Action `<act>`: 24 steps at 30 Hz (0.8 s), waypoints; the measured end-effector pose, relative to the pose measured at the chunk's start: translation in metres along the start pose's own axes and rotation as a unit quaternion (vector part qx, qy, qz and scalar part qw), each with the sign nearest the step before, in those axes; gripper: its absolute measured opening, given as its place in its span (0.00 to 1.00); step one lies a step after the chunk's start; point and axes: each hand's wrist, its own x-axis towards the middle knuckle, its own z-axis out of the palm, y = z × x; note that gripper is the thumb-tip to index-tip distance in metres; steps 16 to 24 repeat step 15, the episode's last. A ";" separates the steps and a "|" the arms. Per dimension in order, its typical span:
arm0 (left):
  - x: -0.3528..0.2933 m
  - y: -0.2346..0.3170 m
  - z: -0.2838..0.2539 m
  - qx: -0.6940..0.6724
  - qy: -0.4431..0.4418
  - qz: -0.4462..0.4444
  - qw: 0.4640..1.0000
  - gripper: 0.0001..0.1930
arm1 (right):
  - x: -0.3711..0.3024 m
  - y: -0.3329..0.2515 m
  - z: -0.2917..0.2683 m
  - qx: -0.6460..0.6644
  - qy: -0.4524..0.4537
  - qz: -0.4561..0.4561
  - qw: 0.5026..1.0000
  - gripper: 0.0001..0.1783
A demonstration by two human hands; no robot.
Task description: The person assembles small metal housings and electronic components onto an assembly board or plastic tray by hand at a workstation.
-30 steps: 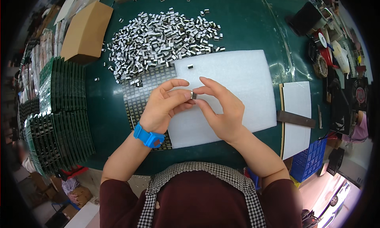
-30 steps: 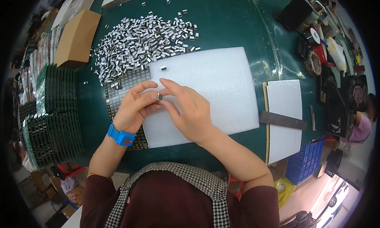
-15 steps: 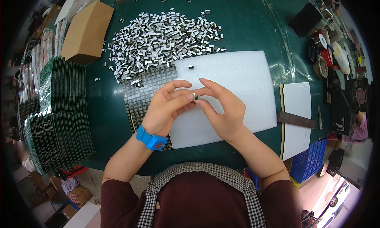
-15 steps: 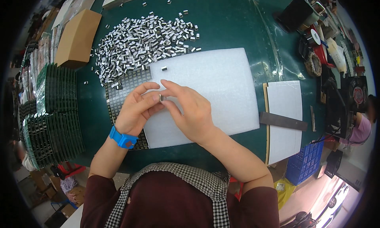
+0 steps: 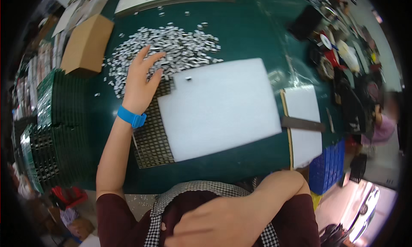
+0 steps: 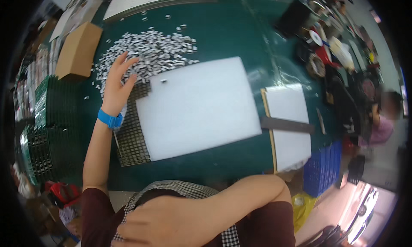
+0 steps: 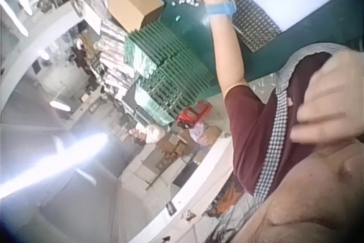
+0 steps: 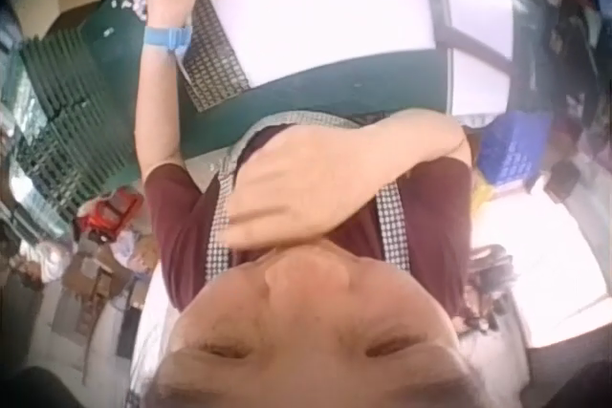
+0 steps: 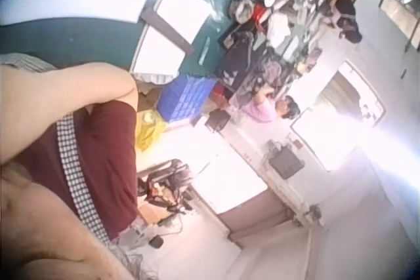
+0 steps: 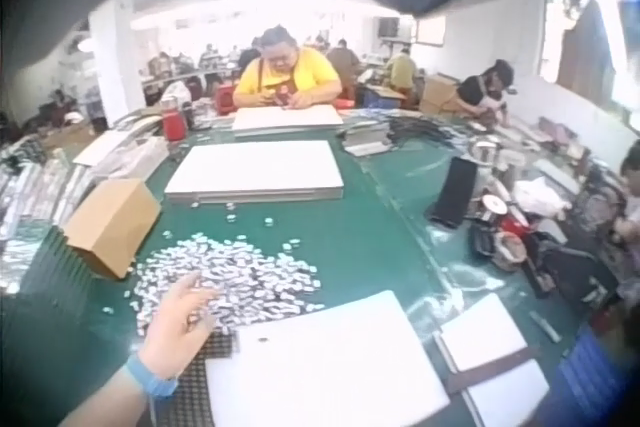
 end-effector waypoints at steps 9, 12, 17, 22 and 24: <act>-0.060 0.060 -0.012 0.277 -0.091 0.067 0.954 0.29 | -0.005 -0.059 -0.005 -0.274 -0.051 -0.150 0.948 0.14; -0.126 0.043 -0.029 0.178 -0.057 -0.139 0.972 0.31 | -0.064 -0.056 0.010 -0.096 -0.055 0.024 0.994 0.16; -0.173 0.026 -0.013 0.123 -0.063 -0.156 0.978 0.34 | -0.096 0.010 0.015 -0.429 0.035 0.295 0.853 0.41; -0.173 0.026 -0.013 0.123 -0.063 -0.156 0.978 0.34 | -0.096 0.010 0.015 -0.429 0.035 0.295 0.853 0.41; -0.173 0.026 -0.013 0.123 -0.063 -0.156 0.978 0.34 | -0.096 0.010 0.015 -0.429 0.035 0.295 0.853 0.41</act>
